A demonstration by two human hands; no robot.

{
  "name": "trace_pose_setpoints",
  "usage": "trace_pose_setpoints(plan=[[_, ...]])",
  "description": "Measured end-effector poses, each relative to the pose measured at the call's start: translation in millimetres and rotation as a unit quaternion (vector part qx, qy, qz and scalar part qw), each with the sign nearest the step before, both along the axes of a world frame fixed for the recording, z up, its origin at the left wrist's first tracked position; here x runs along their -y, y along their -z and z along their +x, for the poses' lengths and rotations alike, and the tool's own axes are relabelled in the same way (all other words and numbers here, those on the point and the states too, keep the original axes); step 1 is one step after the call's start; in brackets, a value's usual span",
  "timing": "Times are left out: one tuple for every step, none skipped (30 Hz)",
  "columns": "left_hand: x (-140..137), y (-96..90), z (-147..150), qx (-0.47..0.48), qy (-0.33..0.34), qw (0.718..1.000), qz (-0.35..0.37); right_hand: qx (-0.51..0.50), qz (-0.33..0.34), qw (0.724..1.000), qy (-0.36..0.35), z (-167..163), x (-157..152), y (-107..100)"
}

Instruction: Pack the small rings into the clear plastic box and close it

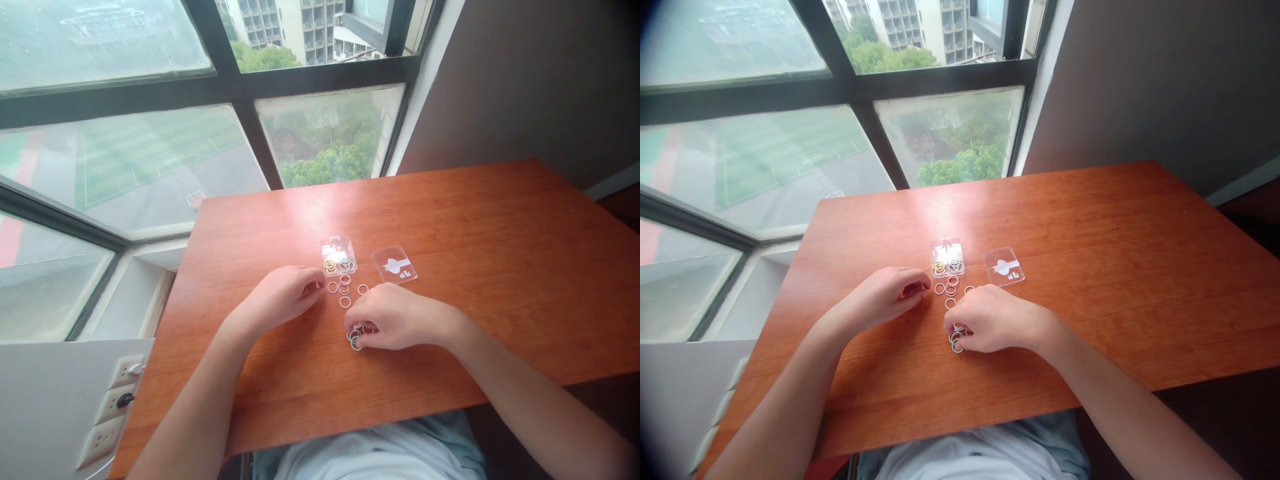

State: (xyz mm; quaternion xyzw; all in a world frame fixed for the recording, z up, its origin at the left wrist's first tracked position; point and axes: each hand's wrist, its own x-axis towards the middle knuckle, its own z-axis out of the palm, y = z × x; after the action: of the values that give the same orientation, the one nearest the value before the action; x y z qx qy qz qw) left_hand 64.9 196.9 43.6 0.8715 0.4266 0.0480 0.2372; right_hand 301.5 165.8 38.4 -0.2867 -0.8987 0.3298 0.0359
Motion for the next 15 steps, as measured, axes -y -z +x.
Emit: trace_pose_setpoints(plan=[[-0.1, 0.4, 0.3, 0.001, 0.001, 1.0, -0.001, 0.012, 0.012, 1.0, -0.001, -0.8, 0.6, 0.6], [0.0, 0.8, 0.7, 0.001, 0.001, 1.0, -0.002, 0.023, 0.026, 0.999, -0.003, -1.6, 1.3, 1.1], [0.0, 1.3, 1.1, 0.001, 0.0, 1.0, -0.003, 0.032, 0.04, 0.999, -0.006, -2.4, 2.0, 1.4], [0.1, 1.6, 1.4, 0.002, 0.0, 1.0, -0.003, 0.039, 0.052, 0.998, -0.009, -3.2, 2.7, 1.6], [0.2, 2.0, 1.7, 0.002, -0.001, 1.0, -0.003, 0.045, 0.061, 0.997, -0.012, -3.9, 3.4, 1.6], [0.2, 2.3, 1.9, 0.003, -0.002, 1.0, -0.003, 0.048, 0.067, 0.996, -0.016, -4.5, 3.9, 1.7], [0.3, 2.5, 2.0, 0.004, -0.003, 1.0, -0.004, 0.048, 0.071, 0.996, -0.019, -4.9, 4.1, 1.9], [0.3, 2.7, 2.0, 0.005, -0.004, 1.0, -0.005, 0.046, 0.073, 0.996, -0.019, -5.2, 4.2, 2.2], [0.4, 2.9, 2.1, 0.005, -0.004, 1.0, -0.006, 0.043, 0.073, 0.996, -0.019, -5.3, 3.9, 2.7], [0.4, 3.1, 2.1, 0.006, -0.002, 1.0, -0.007, 0.037, 0.07, 0.997, -0.019, -5.4, 3.5, 3.4], [0.5, 3.3, 2.1, 0.006, -0.001, 1.0, -0.008, 0.031, 0.065, 0.997, -0.018, -5.3, 2.9, 4.1], [0.6, 3.5, 2.2, 0.006, 0.0, 1.0, -0.007, 0.026, 0.058, 0.998, -0.016, -5.1, 2.3, 4.6], [0.7, 3.8, 2.2, 0.007, 0.001, 1.0, -0.006, 0.021, 0.049, 0.998, -0.014, -4.7, 1.7, 4.9], [0.8, 4.0, 2.2, 0.008, 0.001, 1.0, -0.005, 0.016, 0.04, 0.999, -0.011, -4.1, 1.0, 4.9], [0.9, 4.3, 2.3, 0.008, 0.001, 1.0, -0.003, 0.011, 0.031, 0.999, -0.006, -3.3, 0.5, 4.5]])
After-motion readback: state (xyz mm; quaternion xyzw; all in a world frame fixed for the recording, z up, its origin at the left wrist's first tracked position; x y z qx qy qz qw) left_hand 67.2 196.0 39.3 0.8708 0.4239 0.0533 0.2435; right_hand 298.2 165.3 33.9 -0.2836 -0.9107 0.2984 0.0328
